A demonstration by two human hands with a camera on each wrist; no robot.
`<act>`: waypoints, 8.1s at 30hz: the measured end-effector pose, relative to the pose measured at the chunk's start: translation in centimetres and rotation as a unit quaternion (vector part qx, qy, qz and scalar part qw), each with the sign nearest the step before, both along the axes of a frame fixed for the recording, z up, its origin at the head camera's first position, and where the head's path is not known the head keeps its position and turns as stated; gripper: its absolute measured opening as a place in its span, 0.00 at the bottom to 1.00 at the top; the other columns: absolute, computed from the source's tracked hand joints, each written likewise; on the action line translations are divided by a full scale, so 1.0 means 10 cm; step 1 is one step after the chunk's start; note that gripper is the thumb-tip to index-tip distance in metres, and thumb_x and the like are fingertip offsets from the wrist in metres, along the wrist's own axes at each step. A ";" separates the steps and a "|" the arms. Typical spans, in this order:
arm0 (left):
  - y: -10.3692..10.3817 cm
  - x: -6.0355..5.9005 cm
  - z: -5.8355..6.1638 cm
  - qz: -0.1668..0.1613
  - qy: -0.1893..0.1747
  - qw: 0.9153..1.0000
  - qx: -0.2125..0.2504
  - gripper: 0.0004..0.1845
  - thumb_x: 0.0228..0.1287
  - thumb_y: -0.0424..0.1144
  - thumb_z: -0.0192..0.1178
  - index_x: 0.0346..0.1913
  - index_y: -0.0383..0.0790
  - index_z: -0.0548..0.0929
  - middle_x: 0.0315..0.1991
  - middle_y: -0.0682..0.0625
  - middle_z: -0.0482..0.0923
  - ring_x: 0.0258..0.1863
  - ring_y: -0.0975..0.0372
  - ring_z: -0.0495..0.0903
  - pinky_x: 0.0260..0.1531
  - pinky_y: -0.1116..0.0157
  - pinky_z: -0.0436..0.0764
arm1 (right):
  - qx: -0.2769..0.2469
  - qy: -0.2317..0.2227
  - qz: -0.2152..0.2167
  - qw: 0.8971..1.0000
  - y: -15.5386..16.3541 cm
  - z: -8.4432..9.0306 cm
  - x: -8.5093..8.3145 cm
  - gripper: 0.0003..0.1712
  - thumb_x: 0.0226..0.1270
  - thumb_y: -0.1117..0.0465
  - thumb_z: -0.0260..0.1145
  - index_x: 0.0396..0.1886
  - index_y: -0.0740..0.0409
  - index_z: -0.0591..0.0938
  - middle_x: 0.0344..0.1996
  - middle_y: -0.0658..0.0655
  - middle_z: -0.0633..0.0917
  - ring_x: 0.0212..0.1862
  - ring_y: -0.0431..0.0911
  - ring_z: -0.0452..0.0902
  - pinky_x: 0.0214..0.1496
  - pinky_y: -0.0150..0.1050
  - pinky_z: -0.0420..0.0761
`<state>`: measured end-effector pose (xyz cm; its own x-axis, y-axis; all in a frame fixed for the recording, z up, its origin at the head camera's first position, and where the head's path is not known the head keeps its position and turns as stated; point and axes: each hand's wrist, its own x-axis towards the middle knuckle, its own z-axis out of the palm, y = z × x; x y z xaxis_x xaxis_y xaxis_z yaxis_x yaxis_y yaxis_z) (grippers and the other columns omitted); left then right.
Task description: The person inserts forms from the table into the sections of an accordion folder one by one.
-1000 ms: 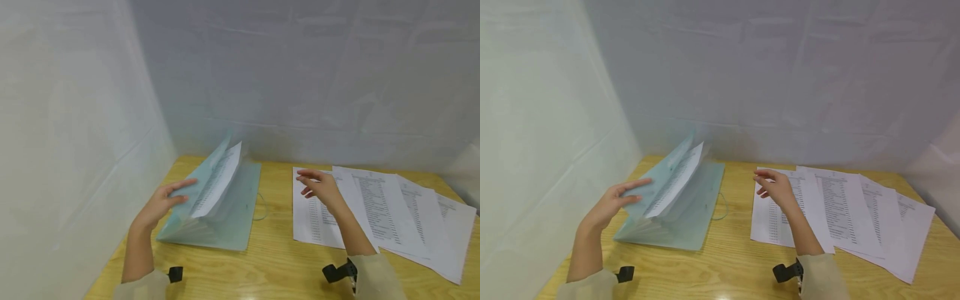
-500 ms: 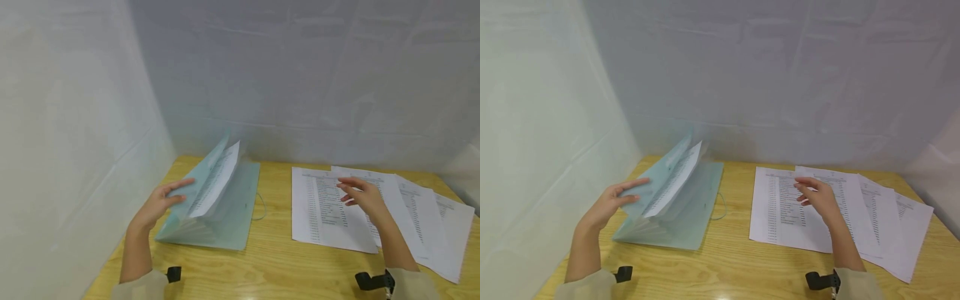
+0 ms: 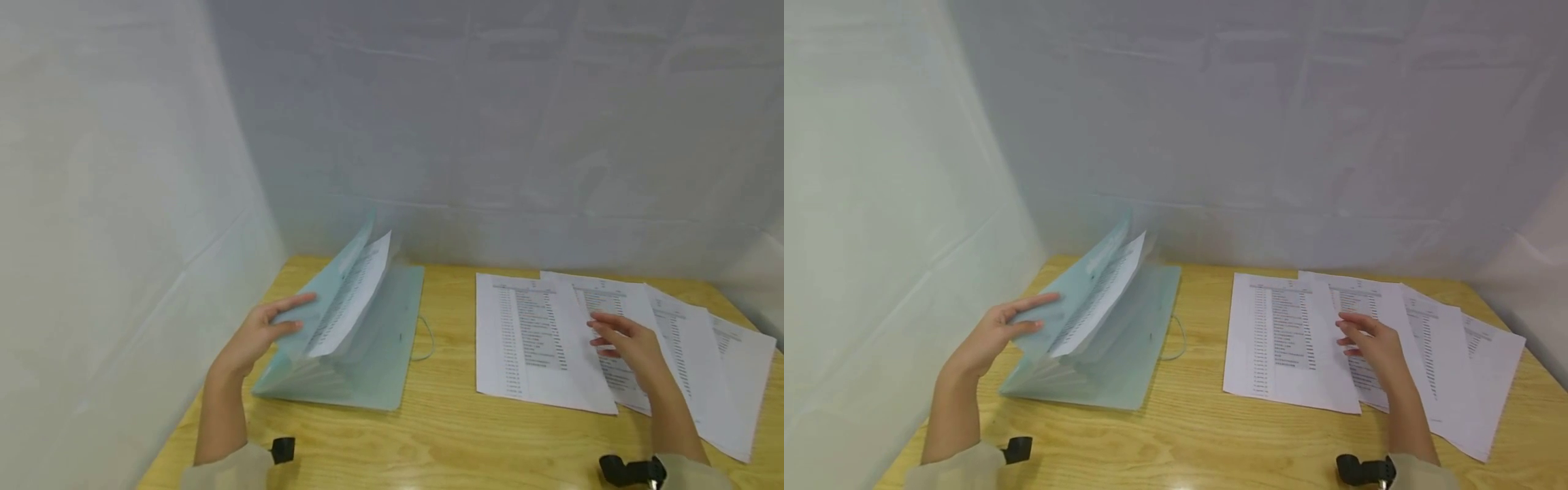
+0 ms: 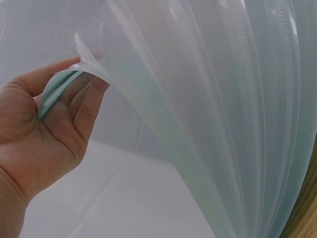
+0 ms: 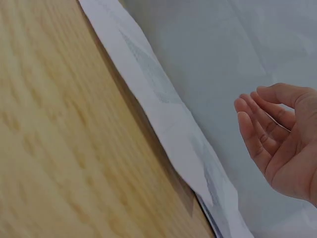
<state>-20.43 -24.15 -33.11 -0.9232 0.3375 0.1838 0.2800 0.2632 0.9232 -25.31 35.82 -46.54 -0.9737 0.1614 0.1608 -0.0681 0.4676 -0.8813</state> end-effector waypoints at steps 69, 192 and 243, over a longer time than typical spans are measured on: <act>-0.03 0.04 0.05 0.001 -0.001 1.000 -0.028 0.24 0.66 0.33 0.53 0.64 0.32 0.67 0.65 0.40 0.60 0.68 0.49 0.45 0.58 0.39 0.44 | 0.120 -0.076 -0.080 0.987 -0.55 0.03 0.14 0.32 0.59 0.61 0.64 0.61 0.71 0.67 0.50 0.72 0.69 0.49 0.63 0.65 0.48 0.54 0.67; -0.01 0.04 0.05 0.009 -0.010 0.999 -0.031 0.24 0.66 0.36 0.54 0.64 0.33 0.68 0.66 0.40 0.58 0.68 0.49 0.44 0.57 0.39 0.45 | -0.116 -0.104 0.069 0.985 -0.50 0.42 -0.14 0.25 0.64 0.57 0.61 0.62 0.48 0.73 0.60 0.59 0.68 0.47 0.49 0.73 0.40 0.42 0.76; 0.05 0.04 0.05 -0.006 0.004 1.000 -0.025 0.24 0.66 0.31 0.53 0.64 0.32 0.67 0.66 0.40 0.59 0.68 0.49 0.45 0.58 0.41 0.48 | -0.209 -0.113 0.171 0.956 -1.70 1.19 -0.06 0.25 0.64 0.69 0.57 0.61 0.70 0.69 0.56 0.68 0.70 0.38 0.42 0.76 0.37 0.32 0.77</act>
